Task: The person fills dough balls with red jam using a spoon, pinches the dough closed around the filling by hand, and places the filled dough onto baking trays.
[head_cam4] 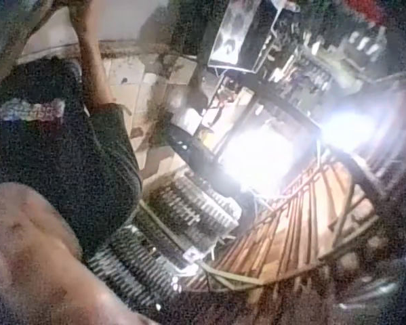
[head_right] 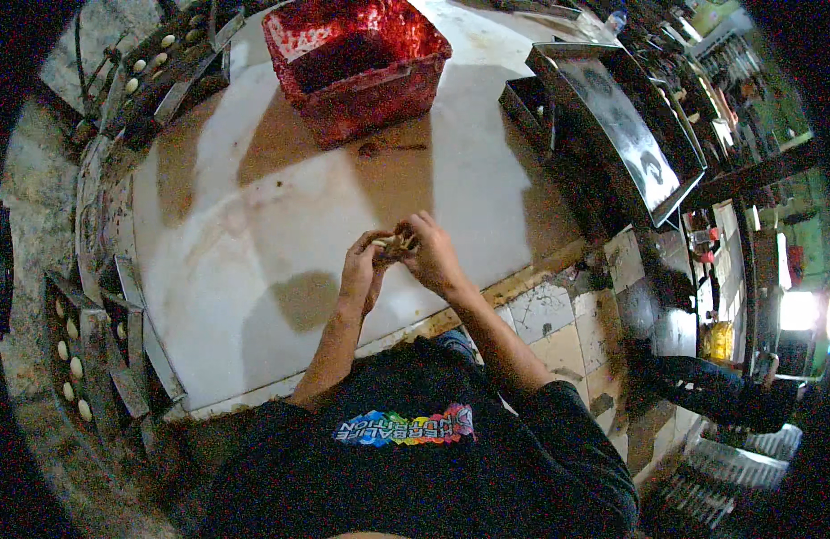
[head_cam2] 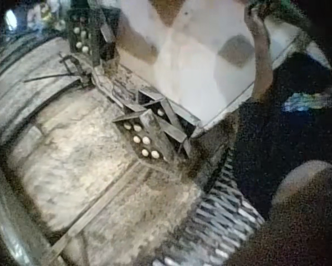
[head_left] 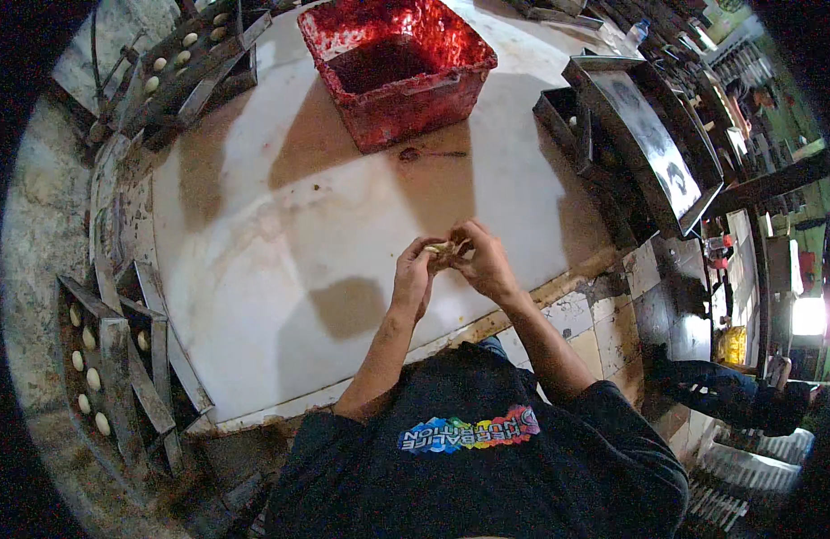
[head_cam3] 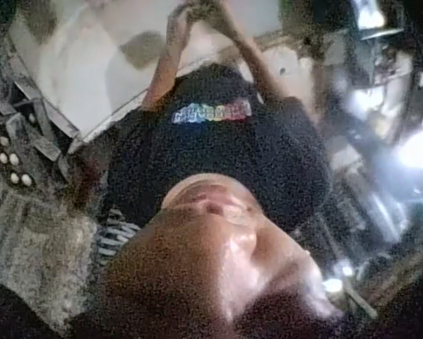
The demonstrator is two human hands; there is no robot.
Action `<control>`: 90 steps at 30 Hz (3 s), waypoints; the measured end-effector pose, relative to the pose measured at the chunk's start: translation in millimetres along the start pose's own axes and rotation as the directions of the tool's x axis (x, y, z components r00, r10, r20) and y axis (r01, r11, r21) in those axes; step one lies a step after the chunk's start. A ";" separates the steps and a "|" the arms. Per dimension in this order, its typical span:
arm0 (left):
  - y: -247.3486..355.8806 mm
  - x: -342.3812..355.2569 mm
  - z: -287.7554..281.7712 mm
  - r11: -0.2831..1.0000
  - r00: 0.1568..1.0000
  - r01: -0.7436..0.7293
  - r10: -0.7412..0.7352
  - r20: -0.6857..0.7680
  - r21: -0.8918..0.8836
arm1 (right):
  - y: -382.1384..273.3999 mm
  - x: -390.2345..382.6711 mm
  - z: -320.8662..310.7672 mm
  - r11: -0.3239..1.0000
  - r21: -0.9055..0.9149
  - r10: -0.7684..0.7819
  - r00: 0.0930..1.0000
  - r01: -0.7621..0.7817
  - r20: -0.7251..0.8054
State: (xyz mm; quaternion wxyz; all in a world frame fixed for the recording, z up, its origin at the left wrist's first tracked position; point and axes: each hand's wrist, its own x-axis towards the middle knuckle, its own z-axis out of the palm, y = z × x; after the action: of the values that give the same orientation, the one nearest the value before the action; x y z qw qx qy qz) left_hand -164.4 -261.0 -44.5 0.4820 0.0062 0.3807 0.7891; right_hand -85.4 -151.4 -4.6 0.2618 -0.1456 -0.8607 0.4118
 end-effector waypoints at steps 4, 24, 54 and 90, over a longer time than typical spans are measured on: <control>-5.6 -2.3 9.5 0.939 0.983 -0.180 0.181 0.024 0.293 | 21.0 -9.2 4.6 0.935 0.013 0.353 0.935 -0.353 0.015; -8.1 65.4 106.9 0.735 0.892 -0.449 0.398 0.213 0.509 | 159.7 -15.4 -76.0 0.842 -0.531 0.055 0.994 -0.097 -0.094; 3.5 269.6 311.4 0.903 0.901 -0.431 0.430 0.057 -0.004 | 224.6 -84.3 -65.7 0.926 -0.264 -0.168 0.922 0.268 0.349; -101.7 37.0 152.7 0.626 0.968 -0.188 0.247 0.036 0.757 | 101.0 2.9 -130.1 0.239 0.794 0.519 0.765 -0.559 0.382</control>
State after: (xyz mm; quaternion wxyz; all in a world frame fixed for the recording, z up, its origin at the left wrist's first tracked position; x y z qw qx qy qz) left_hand -49.8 -116.9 -11.0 0.3228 0.2235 0.6871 0.6114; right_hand -10.0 -5.3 -14.8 0.1227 -0.2669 -0.4214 0.8580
